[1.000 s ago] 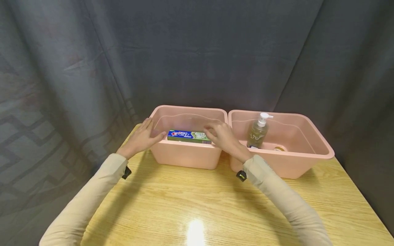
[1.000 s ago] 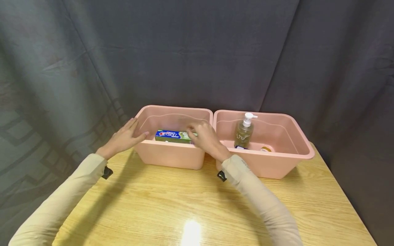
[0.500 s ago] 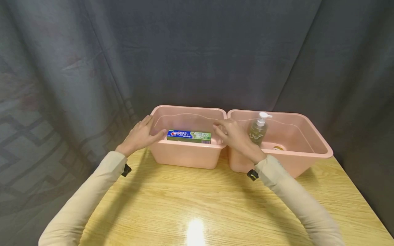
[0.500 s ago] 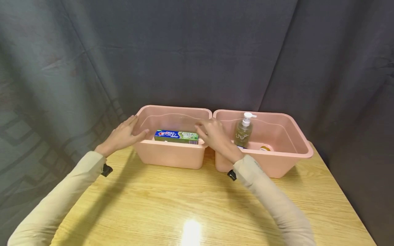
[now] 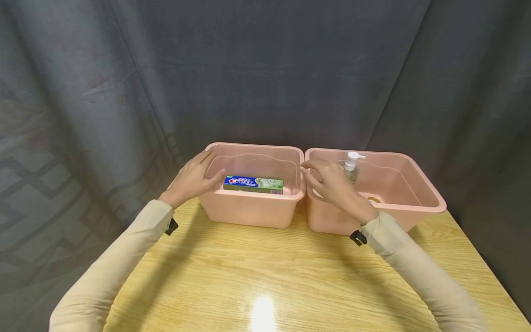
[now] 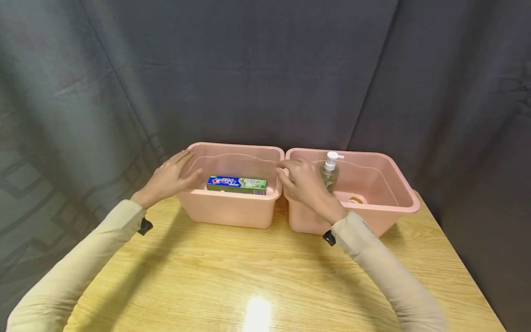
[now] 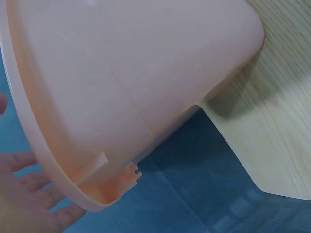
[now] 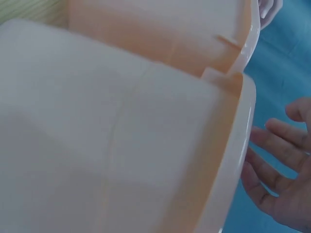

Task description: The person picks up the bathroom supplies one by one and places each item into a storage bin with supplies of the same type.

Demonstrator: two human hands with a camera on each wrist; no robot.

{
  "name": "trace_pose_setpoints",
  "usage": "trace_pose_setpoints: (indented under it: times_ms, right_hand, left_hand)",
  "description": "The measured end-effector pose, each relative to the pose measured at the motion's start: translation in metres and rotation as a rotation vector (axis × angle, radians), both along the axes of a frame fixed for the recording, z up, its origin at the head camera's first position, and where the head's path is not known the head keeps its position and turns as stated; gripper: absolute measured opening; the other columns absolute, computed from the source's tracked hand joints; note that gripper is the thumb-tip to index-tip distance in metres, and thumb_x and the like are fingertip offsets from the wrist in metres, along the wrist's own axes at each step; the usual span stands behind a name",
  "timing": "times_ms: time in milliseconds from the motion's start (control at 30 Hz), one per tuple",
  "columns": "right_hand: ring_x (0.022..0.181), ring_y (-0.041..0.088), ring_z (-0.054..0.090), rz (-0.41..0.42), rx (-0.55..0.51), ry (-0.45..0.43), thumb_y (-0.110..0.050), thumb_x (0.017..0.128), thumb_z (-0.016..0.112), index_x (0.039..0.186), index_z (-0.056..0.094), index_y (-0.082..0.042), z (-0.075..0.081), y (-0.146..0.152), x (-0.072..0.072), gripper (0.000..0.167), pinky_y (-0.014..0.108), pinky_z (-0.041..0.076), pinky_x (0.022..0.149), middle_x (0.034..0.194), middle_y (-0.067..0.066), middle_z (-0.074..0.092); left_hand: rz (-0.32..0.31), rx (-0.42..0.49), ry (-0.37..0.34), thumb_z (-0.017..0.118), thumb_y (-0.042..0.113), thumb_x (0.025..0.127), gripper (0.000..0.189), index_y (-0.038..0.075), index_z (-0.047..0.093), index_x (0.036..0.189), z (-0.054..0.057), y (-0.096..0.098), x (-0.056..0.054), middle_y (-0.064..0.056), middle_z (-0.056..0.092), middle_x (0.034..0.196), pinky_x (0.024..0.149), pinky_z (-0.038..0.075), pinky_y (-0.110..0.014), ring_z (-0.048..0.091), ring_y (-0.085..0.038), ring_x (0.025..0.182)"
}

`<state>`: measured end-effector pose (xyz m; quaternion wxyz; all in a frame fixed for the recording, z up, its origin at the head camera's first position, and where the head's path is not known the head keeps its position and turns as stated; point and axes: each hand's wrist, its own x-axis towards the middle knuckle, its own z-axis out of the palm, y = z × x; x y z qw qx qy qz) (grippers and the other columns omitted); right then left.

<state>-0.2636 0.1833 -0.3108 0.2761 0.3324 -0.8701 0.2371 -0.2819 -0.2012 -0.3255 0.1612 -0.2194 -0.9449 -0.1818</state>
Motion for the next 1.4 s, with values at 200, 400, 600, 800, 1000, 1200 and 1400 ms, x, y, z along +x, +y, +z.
trace_pose_setpoints:
  times_ms: [200,400,600,800,1000,1200,1400]
  right_hand:
    - [0.097,0.034,0.067,0.008,0.0,-0.007,-0.016,0.098,0.063,0.108,0.071,0.001,0.001,0.017,0.0,0.021,0.051,0.051,0.084,0.105,0.016,0.072]
    - [0.098,0.032,0.065,-0.011,0.008,0.006,-0.017,0.097,0.064,0.111,0.07,-0.001,-0.002,0.04,0.002,0.022,0.051,0.049,0.083,0.106,0.014,0.072]
    - [0.092,0.034,0.066,-0.043,0.02,0.112,-0.026,0.1,0.06,0.106,0.071,-0.002,-0.008,0.063,0.001,0.027,0.053,0.049,0.079,0.102,0.014,0.072]
    - [0.089,0.037,0.066,-0.061,0.024,0.195,-0.041,0.104,0.049,0.106,0.069,-0.001,-0.012,0.085,0.003,0.046,0.054,0.05,0.074,0.104,0.019,0.07]
    - [0.087,0.036,0.065,-0.098,0.111,0.234,-0.017,0.095,0.066,0.103,0.07,-0.002,-0.005,0.106,0.006,0.017,0.053,0.05,0.073,0.099,0.014,0.071]
    - [0.091,0.038,0.065,-0.151,0.135,0.218,-0.012,0.092,0.068,0.101,0.07,0.0,0.0,0.121,0.008,0.015,0.055,0.048,0.081,0.096,0.016,0.071]
    - [0.097,0.04,0.064,-0.176,0.178,0.24,-0.013,0.092,0.067,0.096,0.069,0.002,0.001,0.134,0.007,0.015,0.055,0.043,0.095,0.093,0.019,0.07]
  left_hand:
    - [0.025,0.01,0.008,0.05,0.054,0.098,0.068,0.006,0.046,0.146,0.0,0.003,0.0,-0.012,0.038,0.155,0.109,0.032,-0.058,0.037,-0.037,0.139]
    - [0.038,0.026,0.005,0.049,0.054,0.098,0.066,0.008,0.049,0.144,0.0,0.005,0.001,-0.013,0.043,0.151,0.105,0.035,-0.061,0.042,-0.039,0.134]
    - [0.037,0.04,0.009,0.053,0.048,0.098,0.059,0.009,0.05,0.143,0.001,0.004,0.0,-0.013,0.049,0.146,0.1,0.039,-0.063,0.047,-0.041,0.128]
    - [0.029,0.034,0.0,0.05,0.051,0.098,0.06,0.011,0.05,0.143,-0.001,0.002,-0.001,-0.013,0.048,0.147,0.102,0.037,-0.063,0.046,-0.041,0.129]
    - [0.019,0.034,0.006,0.049,0.052,0.098,0.059,0.012,0.052,0.142,-0.001,0.002,-0.002,-0.012,0.05,0.146,0.099,0.039,-0.064,0.048,-0.041,0.127]
    - [0.017,0.034,0.024,0.05,0.049,0.098,0.056,0.012,0.053,0.14,0.0,0.001,-0.003,-0.012,0.051,0.144,0.093,0.042,-0.064,0.051,-0.042,0.121]
    - [0.017,0.026,0.042,0.051,0.049,0.098,0.055,0.012,0.053,0.139,-0.001,-0.001,-0.004,-0.013,0.054,0.14,0.093,0.044,-0.061,0.053,-0.041,0.12]
